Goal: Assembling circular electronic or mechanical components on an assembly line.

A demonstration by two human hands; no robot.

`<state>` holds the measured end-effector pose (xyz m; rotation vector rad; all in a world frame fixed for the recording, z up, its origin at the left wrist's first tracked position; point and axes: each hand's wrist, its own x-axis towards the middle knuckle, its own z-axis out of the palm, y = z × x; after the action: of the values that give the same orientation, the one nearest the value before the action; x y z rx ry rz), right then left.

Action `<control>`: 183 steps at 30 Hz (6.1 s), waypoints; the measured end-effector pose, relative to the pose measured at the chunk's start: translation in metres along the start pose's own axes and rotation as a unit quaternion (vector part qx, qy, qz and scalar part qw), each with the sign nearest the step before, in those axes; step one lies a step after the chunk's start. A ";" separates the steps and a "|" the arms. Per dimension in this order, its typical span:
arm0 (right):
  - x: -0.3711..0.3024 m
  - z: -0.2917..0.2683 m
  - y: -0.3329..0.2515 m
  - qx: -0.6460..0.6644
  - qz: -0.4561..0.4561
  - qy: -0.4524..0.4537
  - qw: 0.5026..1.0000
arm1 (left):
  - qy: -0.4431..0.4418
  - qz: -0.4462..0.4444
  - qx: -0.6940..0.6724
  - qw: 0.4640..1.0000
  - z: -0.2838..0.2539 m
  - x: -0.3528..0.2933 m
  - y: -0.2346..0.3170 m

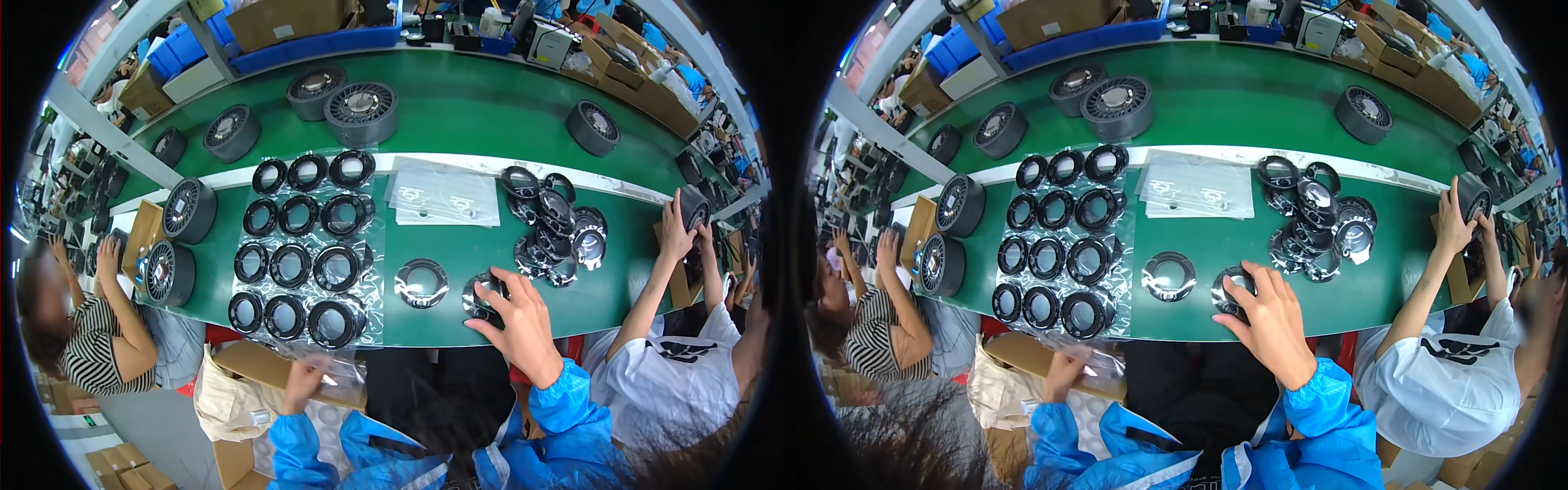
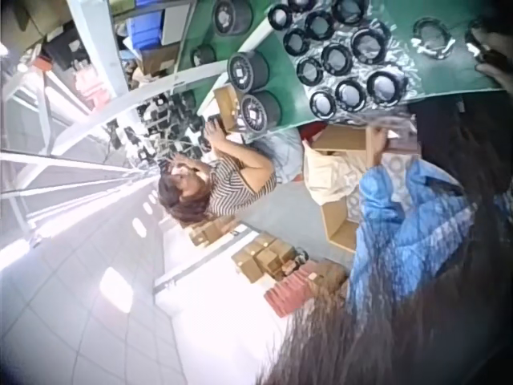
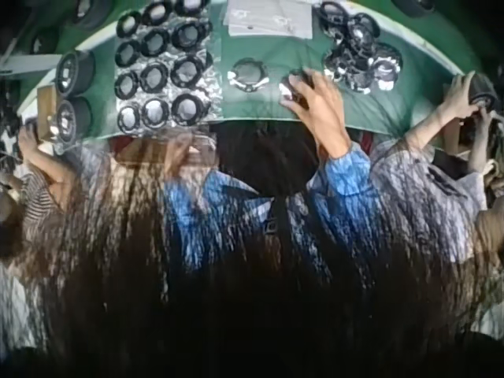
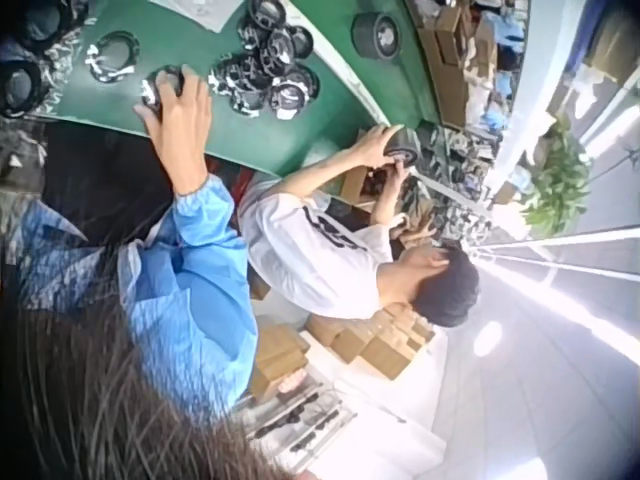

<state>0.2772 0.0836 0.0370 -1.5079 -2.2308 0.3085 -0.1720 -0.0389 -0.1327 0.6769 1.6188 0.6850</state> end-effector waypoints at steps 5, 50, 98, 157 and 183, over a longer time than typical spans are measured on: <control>0.023 -0.001 -0.021 0.099 -0.027 0.052 0.993 | 0.199 0.191 0.402 0.873 -0.061 0.082 -0.026; 0.126 -0.069 0.183 -0.025 0.121 -0.160 0.979 | -0.113 0.195 0.307 0.925 0.066 -0.067 0.042; 0.054 -0.084 0.142 0.078 0.032 -0.067 0.994 | -0.027 0.550 0.273 0.789 0.340 0.001 0.221; 0.042 -0.101 0.264 0.020 0.230 -0.109 0.967 | -0.029 0.566 0.284 0.773 0.334 0.014 0.211; -0.022 -0.060 0.188 0.319 0.151 -0.052 0.934 | -0.134 0.442 0.123 0.878 0.378 0.025 0.241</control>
<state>0.4673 0.1321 0.0080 -1.4627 -1.6986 1.1106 0.2124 0.1632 -0.0191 1.6719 1.0901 0.9760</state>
